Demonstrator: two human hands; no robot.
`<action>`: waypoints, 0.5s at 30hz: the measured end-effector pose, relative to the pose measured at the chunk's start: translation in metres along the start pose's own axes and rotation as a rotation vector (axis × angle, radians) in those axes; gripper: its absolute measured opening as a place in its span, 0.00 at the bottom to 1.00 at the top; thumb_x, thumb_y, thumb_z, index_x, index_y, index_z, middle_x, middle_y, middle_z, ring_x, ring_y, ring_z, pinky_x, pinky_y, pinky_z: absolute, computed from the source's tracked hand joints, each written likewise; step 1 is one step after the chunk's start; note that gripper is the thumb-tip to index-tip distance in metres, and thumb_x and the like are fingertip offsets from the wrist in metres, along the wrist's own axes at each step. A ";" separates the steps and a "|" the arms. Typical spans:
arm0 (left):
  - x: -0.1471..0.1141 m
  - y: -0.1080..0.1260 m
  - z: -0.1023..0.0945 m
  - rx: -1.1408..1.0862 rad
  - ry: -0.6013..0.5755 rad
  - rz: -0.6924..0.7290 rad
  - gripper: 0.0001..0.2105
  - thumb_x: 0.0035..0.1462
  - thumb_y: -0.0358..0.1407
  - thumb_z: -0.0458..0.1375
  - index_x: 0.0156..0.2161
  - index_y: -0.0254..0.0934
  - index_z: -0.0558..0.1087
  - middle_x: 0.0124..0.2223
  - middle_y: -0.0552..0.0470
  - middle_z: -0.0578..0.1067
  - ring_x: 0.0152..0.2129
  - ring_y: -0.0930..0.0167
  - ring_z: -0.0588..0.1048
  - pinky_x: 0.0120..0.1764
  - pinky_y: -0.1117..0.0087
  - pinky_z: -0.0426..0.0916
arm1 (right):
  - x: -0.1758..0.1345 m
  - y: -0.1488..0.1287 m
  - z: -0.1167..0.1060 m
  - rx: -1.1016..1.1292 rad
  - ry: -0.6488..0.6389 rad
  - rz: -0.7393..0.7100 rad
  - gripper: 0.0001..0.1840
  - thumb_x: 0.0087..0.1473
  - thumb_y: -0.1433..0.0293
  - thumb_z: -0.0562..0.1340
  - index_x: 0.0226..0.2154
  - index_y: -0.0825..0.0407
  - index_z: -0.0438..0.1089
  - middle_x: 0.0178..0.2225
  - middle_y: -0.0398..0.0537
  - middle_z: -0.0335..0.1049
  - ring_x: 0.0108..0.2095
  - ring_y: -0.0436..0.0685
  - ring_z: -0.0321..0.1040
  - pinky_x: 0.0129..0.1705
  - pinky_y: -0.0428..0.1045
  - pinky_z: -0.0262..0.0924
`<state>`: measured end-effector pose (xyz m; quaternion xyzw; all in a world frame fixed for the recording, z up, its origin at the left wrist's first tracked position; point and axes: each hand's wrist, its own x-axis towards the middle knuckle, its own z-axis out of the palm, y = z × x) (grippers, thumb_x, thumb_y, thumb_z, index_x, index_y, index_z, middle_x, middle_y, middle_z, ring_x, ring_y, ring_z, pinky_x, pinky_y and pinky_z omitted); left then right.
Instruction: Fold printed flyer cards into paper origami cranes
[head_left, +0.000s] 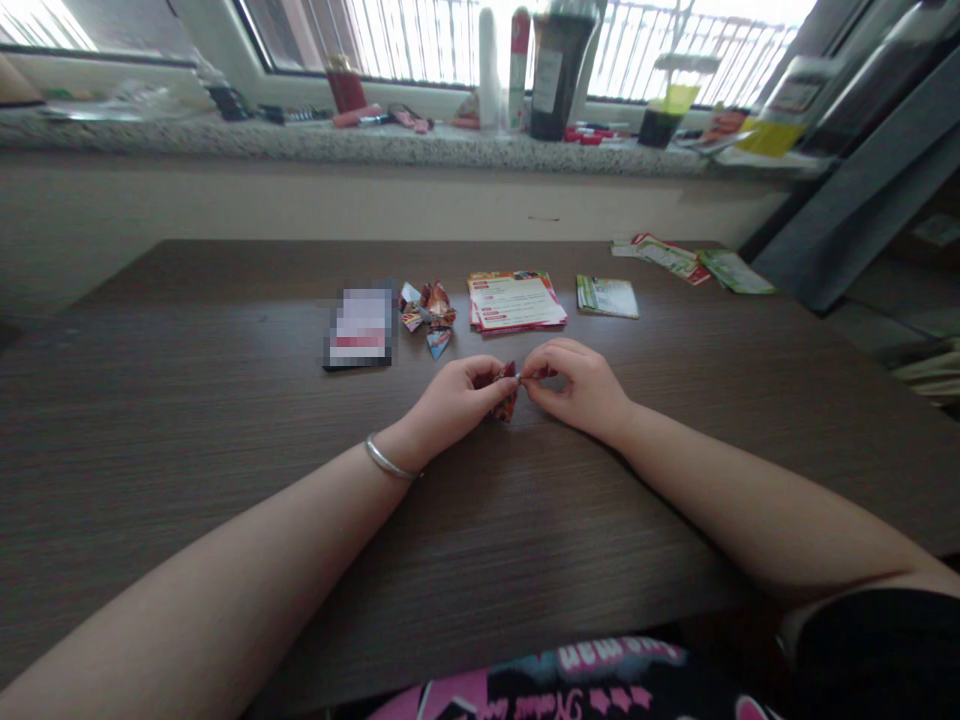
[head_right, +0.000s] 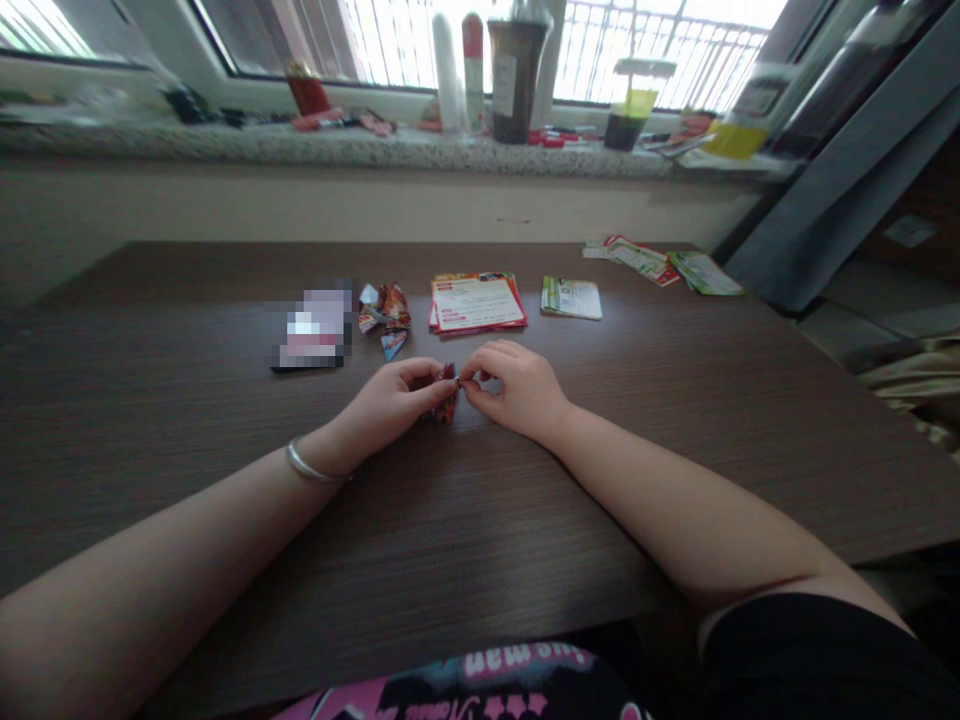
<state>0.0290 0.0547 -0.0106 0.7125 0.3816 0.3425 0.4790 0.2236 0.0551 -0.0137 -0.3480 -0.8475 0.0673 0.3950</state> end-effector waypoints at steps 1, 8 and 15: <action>0.000 0.000 0.000 0.000 0.005 0.000 0.12 0.55 0.41 0.58 0.27 0.34 0.69 0.24 0.56 0.70 0.22 0.76 0.67 0.27 0.75 0.62 | 0.000 0.001 0.001 0.017 0.004 0.007 0.03 0.50 0.74 0.62 0.30 0.51 0.70 0.30 0.45 0.73 0.32 0.52 0.68 0.37 0.48 0.63; 0.000 -0.001 0.000 0.048 0.034 0.013 0.12 0.56 0.40 0.57 0.26 0.34 0.70 0.24 0.55 0.70 0.22 0.75 0.68 0.27 0.74 0.63 | 0.000 0.004 0.003 0.078 -0.017 0.045 0.04 0.50 0.75 0.62 0.29 0.50 0.71 0.29 0.44 0.73 0.30 0.51 0.68 0.35 0.47 0.62; 0.000 0.001 0.001 -0.047 0.056 -0.033 0.10 0.54 0.40 0.59 0.29 0.35 0.69 0.23 0.57 0.70 0.20 0.76 0.67 0.26 0.75 0.62 | -0.001 0.005 0.003 0.071 -0.006 0.021 0.03 0.51 0.74 0.62 0.30 0.50 0.71 0.31 0.45 0.74 0.31 0.51 0.69 0.35 0.48 0.63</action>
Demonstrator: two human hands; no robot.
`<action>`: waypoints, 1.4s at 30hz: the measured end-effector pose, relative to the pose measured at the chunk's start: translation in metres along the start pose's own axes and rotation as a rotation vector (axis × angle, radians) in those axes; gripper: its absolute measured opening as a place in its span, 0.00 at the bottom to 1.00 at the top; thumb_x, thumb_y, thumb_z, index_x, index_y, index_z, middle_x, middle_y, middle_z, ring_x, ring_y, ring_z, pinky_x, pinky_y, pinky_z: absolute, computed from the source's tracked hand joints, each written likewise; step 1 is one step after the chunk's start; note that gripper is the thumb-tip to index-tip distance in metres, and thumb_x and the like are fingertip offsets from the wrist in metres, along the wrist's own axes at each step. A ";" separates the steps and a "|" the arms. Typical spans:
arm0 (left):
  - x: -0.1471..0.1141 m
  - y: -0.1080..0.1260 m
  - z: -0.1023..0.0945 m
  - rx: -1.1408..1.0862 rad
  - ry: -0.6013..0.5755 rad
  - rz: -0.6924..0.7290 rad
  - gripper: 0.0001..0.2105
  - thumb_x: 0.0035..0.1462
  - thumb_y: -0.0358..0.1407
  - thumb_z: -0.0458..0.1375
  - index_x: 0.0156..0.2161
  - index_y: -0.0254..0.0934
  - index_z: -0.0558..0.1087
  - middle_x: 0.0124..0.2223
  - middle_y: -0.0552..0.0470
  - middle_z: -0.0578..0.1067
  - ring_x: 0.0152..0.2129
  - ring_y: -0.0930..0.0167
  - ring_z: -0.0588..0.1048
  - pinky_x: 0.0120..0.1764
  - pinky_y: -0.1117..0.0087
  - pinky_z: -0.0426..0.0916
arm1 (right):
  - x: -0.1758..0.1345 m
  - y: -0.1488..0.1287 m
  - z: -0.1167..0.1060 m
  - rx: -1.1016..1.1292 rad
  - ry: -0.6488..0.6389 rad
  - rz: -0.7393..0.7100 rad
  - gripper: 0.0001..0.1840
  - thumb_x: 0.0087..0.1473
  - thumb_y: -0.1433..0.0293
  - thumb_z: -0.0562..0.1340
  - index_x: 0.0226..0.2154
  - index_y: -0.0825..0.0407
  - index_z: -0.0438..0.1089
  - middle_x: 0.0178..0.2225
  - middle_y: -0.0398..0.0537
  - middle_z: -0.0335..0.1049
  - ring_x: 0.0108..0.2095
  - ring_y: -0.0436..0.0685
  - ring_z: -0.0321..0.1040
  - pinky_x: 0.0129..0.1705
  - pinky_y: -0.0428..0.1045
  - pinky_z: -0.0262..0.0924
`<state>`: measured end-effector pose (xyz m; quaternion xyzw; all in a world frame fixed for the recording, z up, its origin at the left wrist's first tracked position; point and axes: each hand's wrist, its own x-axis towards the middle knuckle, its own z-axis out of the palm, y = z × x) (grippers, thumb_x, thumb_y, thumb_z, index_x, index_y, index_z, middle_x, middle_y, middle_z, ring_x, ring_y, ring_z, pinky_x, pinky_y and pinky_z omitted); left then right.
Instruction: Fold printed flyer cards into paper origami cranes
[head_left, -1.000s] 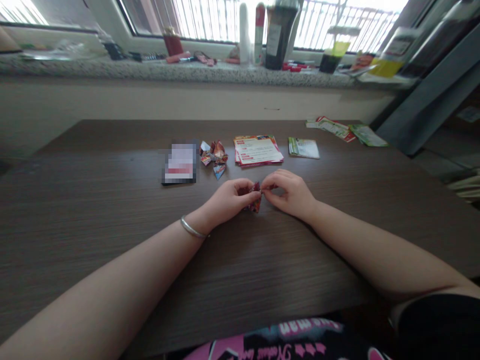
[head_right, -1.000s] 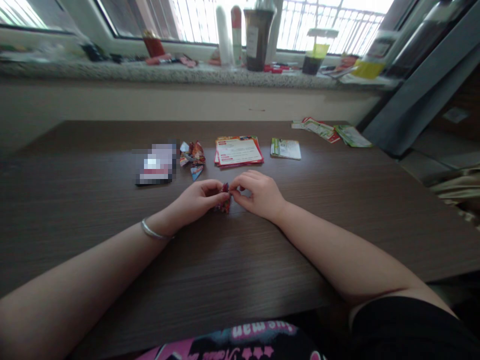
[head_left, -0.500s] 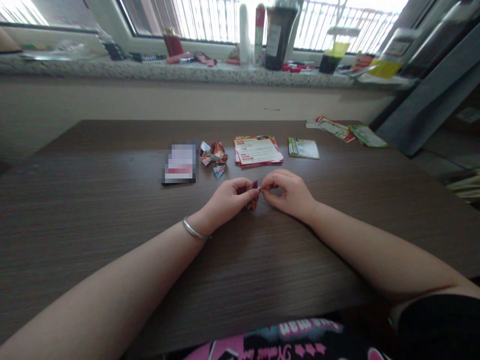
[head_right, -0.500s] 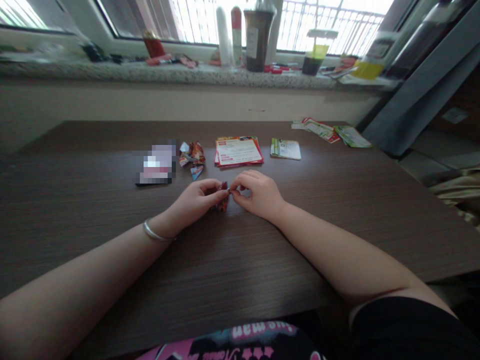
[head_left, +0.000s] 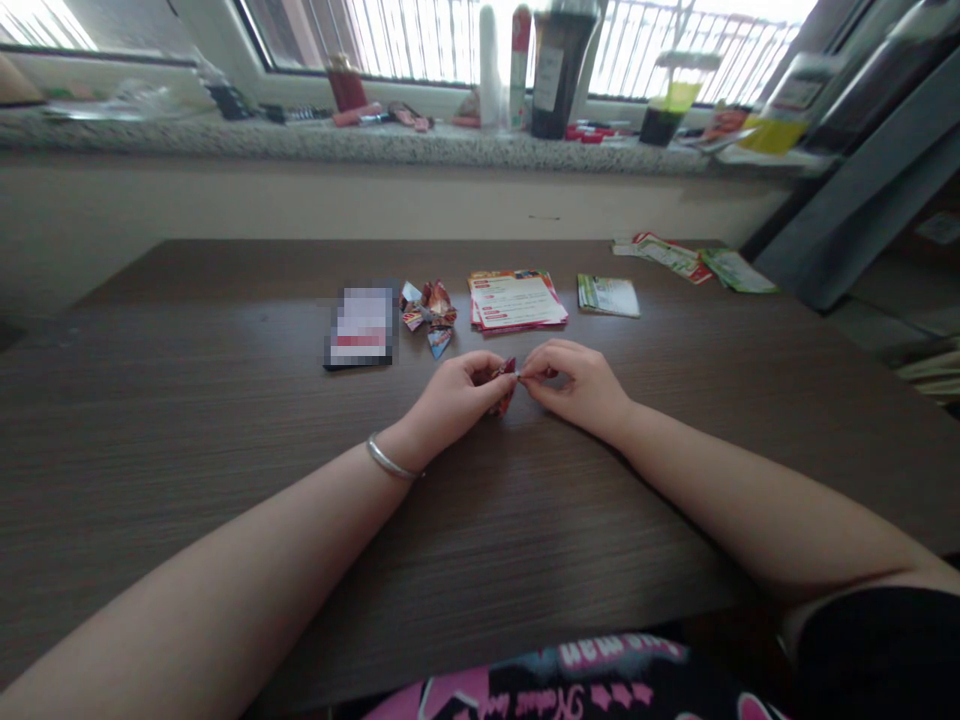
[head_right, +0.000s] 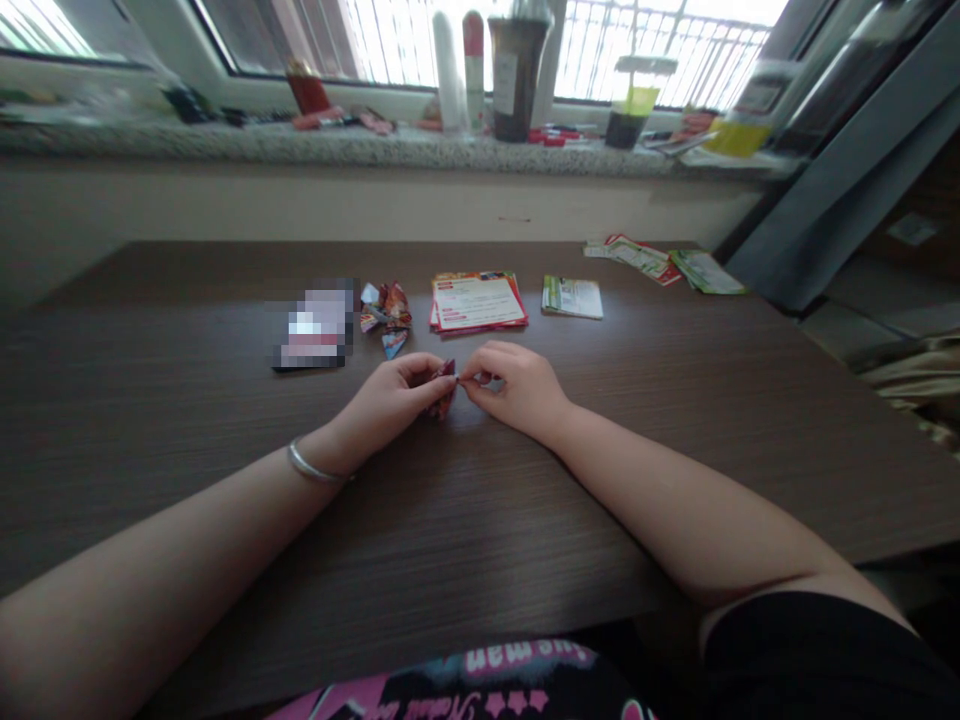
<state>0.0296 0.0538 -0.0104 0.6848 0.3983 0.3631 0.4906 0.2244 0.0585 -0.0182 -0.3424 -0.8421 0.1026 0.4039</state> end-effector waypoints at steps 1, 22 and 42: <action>0.000 0.001 0.000 0.001 -0.001 -0.004 0.10 0.54 0.40 0.59 0.29 0.35 0.69 0.23 0.57 0.70 0.20 0.76 0.67 0.26 0.75 0.62 | 0.000 0.000 0.000 0.003 0.007 -0.004 0.03 0.52 0.74 0.62 0.30 0.50 0.71 0.32 0.45 0.75 0.31 0.51 0.69 0.35 0.48 0.64; -0.001 0.007 0.001 -0.002 0.032 -0.056 0.12 0.54 0.41 0.59 0.25 0.35 0.68 0.21 0.57 0.68 0.19 0.77 0.65 0.25 0.74 0.59 | 0.000 -0.008 -0.003 -0.139 0.009 -0.084 0.07 0.58 0.69 0.61 0.29 0.50 0.72 0.34 0.47 0.76 0.36 0.53 0.71 0.39 0.49 0.65; 0.000 0.005 0.002 -0.125 0.105 -0.083 0.10 0.49 0.39 0.61 0.27 0.36 0.67 0.21 0.59 0.66 0.20 0.77 0.63 0.25 0.75 0.57 | 0.000 -0.006 -0.001 -0.037 -0.026 0.118 0.01 0.53 0.70 0.63 0.31 0.50 0.72 0.31 0.44 0.72 0.31 0.51 0.68 0.35 0.47 0.63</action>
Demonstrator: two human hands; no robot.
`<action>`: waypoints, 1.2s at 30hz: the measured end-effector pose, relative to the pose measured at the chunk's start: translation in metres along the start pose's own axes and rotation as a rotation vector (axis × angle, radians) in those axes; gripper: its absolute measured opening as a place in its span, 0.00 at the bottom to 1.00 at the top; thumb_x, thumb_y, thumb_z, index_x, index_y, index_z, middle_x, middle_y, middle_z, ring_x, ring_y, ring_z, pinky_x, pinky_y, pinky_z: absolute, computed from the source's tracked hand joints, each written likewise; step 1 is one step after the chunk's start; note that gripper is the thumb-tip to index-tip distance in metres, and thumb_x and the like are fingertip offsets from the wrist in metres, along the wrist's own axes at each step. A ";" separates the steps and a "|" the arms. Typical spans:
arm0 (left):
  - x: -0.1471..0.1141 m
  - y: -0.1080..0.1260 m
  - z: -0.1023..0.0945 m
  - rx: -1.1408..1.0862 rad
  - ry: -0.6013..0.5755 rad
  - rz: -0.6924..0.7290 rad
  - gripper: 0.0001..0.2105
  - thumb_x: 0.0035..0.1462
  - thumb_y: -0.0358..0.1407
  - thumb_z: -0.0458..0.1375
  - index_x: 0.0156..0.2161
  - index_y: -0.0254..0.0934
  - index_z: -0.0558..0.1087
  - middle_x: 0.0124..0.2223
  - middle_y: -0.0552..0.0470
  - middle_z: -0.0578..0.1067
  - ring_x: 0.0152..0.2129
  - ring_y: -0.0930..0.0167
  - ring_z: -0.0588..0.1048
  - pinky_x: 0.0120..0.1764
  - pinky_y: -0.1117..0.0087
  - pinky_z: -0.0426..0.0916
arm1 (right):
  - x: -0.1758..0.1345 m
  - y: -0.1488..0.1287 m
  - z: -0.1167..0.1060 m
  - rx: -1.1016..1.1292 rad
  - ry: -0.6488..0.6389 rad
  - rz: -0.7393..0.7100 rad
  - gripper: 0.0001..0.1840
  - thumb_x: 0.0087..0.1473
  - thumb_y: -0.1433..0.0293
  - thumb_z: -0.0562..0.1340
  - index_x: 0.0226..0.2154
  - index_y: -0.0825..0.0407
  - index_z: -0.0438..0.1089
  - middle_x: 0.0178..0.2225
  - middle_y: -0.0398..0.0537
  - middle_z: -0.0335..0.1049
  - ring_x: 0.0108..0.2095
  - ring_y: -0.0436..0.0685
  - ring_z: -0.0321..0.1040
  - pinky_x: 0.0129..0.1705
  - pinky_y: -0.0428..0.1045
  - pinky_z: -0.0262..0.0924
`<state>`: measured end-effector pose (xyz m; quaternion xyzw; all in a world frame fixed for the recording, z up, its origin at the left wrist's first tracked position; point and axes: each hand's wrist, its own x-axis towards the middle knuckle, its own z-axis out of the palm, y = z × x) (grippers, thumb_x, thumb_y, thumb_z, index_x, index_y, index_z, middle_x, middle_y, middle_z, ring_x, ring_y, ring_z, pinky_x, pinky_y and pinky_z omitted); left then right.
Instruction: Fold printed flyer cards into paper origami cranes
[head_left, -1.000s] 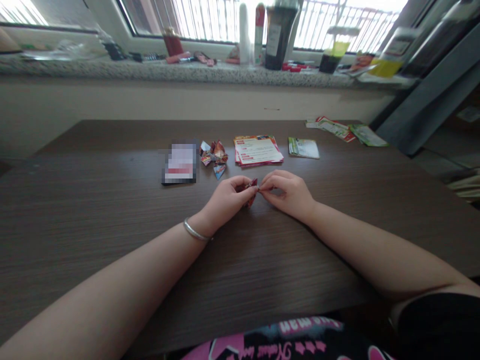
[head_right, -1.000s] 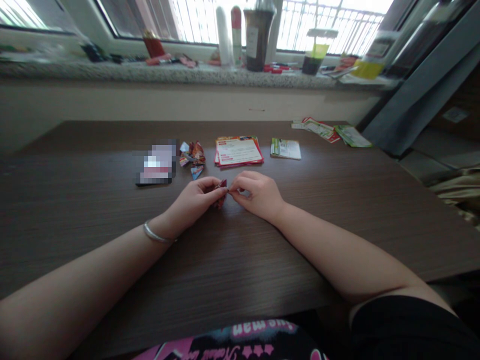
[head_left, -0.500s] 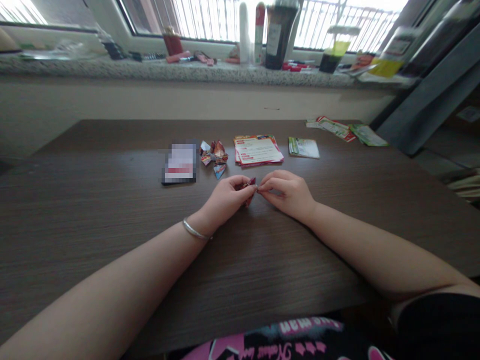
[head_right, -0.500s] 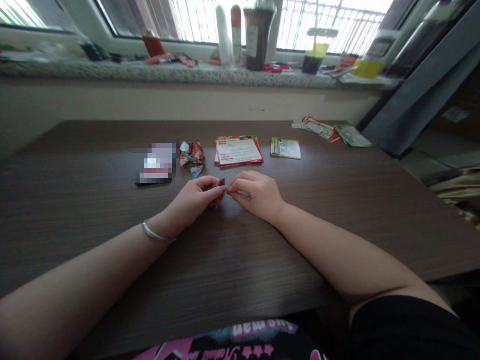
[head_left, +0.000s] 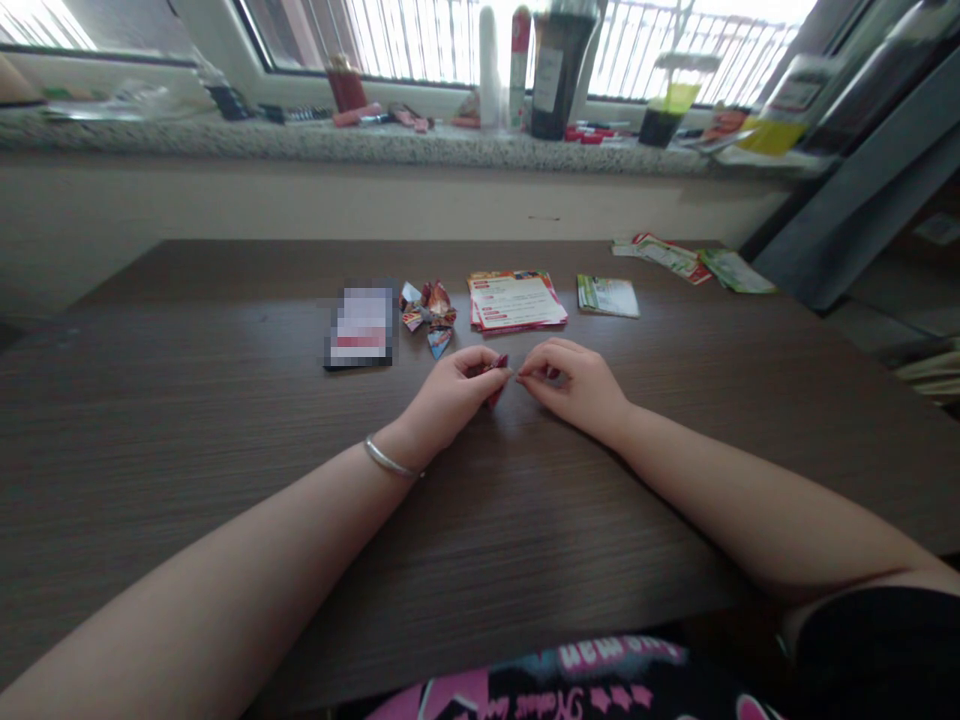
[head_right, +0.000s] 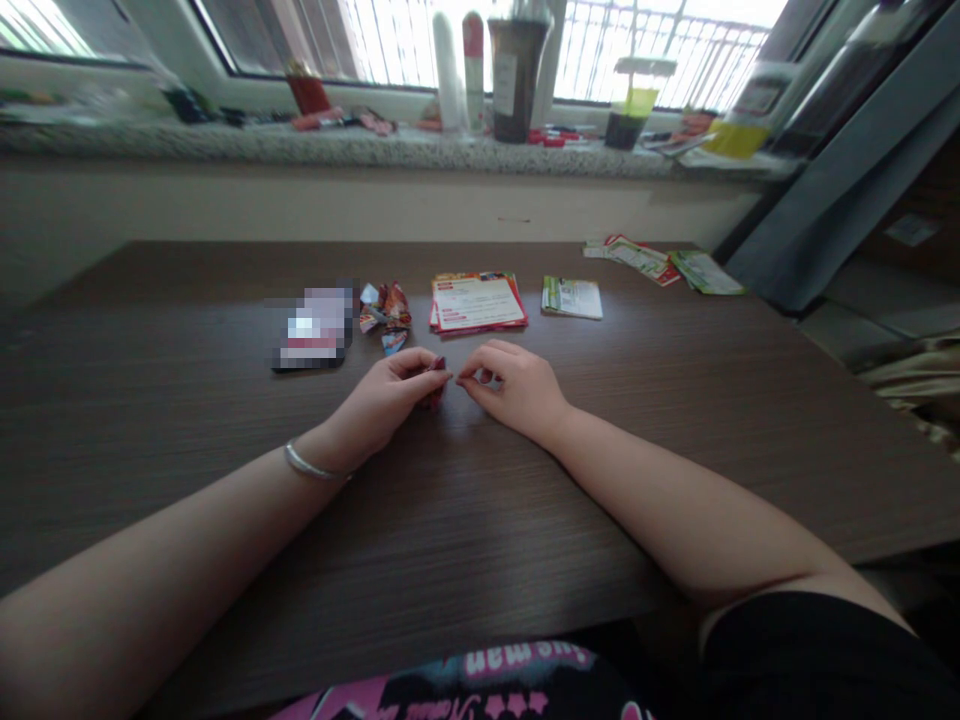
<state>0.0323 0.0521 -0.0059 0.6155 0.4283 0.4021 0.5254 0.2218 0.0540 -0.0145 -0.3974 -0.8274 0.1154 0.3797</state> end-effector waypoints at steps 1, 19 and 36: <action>0.000 -0.001 0.000 -0.022 0.000 0.009 0.10 0.49 0.39 0.61 0.27 0.36 0.68 0.22 0.58 0.67 0.20 0.77 0.64 0.26 0.74 0.59 | 0.000 0.000 0.000 0.009 -0.006 0.017 0.02 0.53 0.70 0.63 0.31 0.50 0.72 0.30 0.44 0.72 0.31 0.51 0.67 0.34 0.47 0.63; 0.010 -0.020 -0.008 0.155 -0.010 0.200 0.16 0.51 0.42 0.64 0.43 0.35 0.74 0.42 0.47 0.74 0.39 0.68 0.73 0.44 0.66 0.69 | 0.003 0.005 0.007 0.173 -0.073 0.232 0.09 0.52 0.64 0.64 0.28 0.53 0.73 0.25 0.42 0.70 0.24 0.48 0.63 0.27 0.45 0.58; 0.012 -0.015 -0.012 0.188 -0.116 0.170 0.09 0.55 0.38 0.60 0.38 0.34 0.74 0.38 0.49 0.78 0.35 0.70 0.75 0.41 0.68 0.69 | 0.004 0.010 0.009 0.335 -0.100 0.329 0.09 0.52 0.64 0.63 0.28 0.53 0.72 0.26 0.43 0.72 0.26 0.50 0.65 0.30 0.47 0.58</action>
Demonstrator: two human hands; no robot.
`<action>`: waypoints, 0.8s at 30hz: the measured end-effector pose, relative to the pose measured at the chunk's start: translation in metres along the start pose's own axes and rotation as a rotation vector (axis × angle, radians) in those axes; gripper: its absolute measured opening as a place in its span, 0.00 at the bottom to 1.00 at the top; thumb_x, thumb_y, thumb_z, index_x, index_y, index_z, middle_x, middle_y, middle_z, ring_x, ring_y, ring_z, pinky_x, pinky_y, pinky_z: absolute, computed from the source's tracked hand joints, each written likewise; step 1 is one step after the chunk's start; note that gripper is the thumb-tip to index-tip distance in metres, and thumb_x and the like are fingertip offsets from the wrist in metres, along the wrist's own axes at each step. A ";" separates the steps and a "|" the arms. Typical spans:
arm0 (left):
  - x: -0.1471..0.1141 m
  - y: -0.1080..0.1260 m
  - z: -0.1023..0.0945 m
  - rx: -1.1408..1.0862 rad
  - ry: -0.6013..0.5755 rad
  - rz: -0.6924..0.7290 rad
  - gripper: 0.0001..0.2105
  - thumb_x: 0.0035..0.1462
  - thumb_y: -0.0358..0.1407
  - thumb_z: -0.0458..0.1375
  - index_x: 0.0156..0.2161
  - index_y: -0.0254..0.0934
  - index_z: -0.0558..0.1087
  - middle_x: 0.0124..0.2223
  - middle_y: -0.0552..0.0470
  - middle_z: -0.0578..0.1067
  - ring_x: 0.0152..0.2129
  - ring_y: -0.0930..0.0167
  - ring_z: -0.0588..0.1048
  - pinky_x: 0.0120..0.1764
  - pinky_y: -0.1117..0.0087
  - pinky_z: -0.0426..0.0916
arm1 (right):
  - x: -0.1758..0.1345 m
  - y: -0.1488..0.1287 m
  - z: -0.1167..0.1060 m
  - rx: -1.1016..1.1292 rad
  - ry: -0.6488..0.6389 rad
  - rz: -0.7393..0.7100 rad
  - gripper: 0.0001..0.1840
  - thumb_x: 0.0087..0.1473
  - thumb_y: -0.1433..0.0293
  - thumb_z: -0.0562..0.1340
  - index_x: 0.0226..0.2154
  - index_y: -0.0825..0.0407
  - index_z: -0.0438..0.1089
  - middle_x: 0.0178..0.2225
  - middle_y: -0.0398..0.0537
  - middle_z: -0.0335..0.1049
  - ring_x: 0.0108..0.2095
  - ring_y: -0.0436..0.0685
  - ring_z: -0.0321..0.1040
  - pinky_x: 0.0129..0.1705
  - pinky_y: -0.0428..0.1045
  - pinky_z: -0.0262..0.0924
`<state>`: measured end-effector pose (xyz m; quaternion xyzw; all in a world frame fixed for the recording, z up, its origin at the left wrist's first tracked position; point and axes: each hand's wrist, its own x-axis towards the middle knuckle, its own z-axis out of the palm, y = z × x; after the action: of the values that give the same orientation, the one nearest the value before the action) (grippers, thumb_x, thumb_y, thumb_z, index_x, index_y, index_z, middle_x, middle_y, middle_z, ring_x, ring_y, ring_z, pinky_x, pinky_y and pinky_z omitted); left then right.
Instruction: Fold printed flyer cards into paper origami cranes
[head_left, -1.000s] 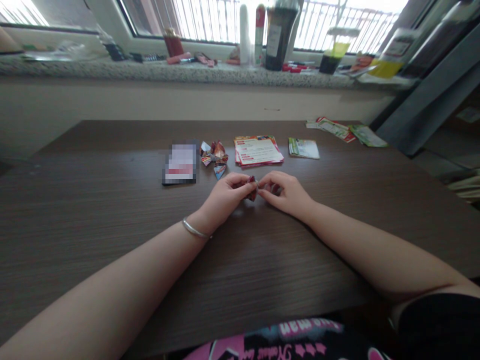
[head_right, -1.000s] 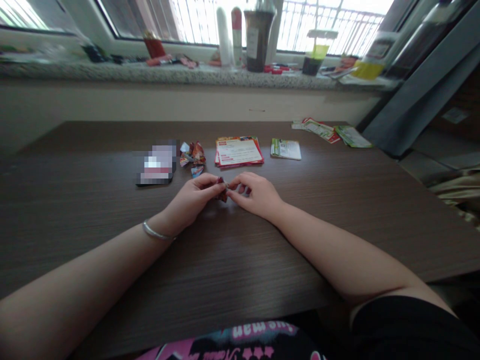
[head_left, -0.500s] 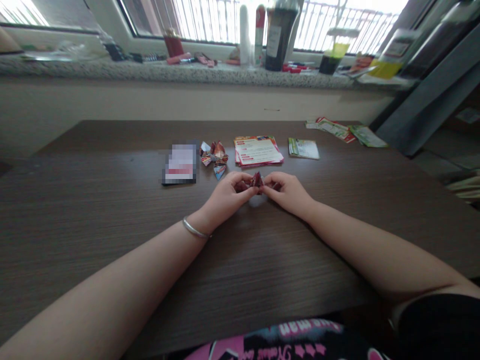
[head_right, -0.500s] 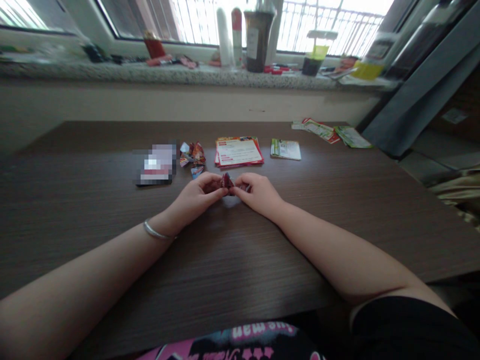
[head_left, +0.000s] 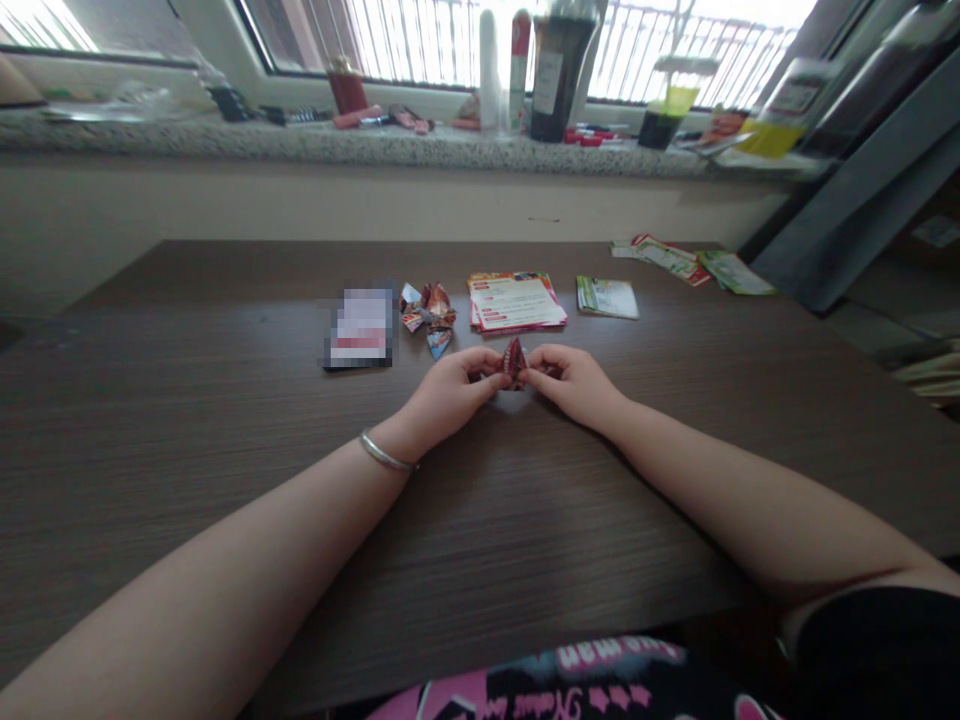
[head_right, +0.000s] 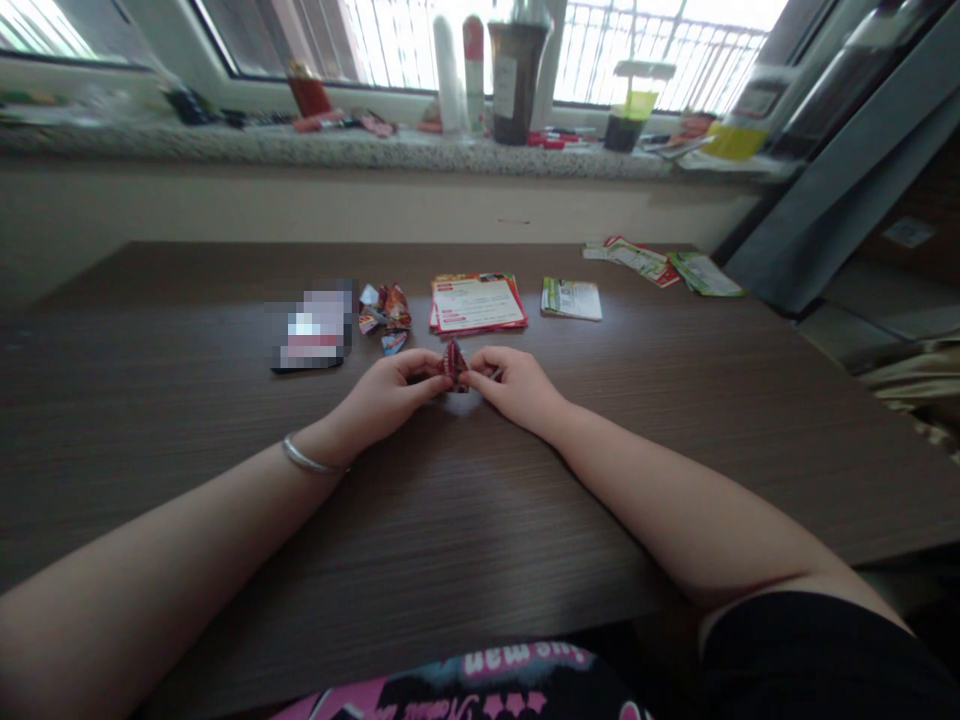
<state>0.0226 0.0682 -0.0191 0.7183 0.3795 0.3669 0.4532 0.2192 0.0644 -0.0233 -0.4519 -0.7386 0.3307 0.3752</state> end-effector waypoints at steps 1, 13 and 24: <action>0.000 0.000 0.000 0.002 -0.005 0.009 0.09 0.55 0.38 0.59 0.38 0.34 0.74 0.38 0.49 0.78 0.35 0.70 0.75 0.41 0.68 0.69 | 0.000 0.001 0.000 0.024 -0.008 0.011 0.10 0.51 0.63 0.64 0.28 0.53 0.71 0.26 0.43 0.72 0.26 0.50 0.64 0.29 0.47 0.58; -0.001 0.003 0.000 0.157 -0.045 0.090 0.05 0.57 0.33 0.55 0.37 0.36 0.72 0.36 0.53 0.77 0.34 0.71 0.74 0.42 0.69 0.68 | 0.004 0.000 -0.004 0.369 -0.028 0.089 0.23 0.50 0.48 0.61 0.28 0.51 0.67 0.24 0.41 0.65 0.25 0.48 0.60 0.29 0.46 0.56; -0.003 0.003 0.000 0.242 -0.077 0.098 0.06 0.59 0.35 0.53 0.39 0.37 0.72 0.36 0.53 0.76 0.34 0.70 0.74 0.40 0.68 0.68 | 0.003 -0.004 -0.003 0.502 -0.063 0.138 0.23 0.45 0.49 0.67 0.27 0.51 0.66 0.23 0.39 0.66 0.23 0.47 0.60 0.30 0.46 0.58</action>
<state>0.0223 0.0645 -0.0166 0.7989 0.3678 0.3124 0.3590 0.2193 0.0660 -0.0175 -0.3835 -0.6121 0.5423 0.4292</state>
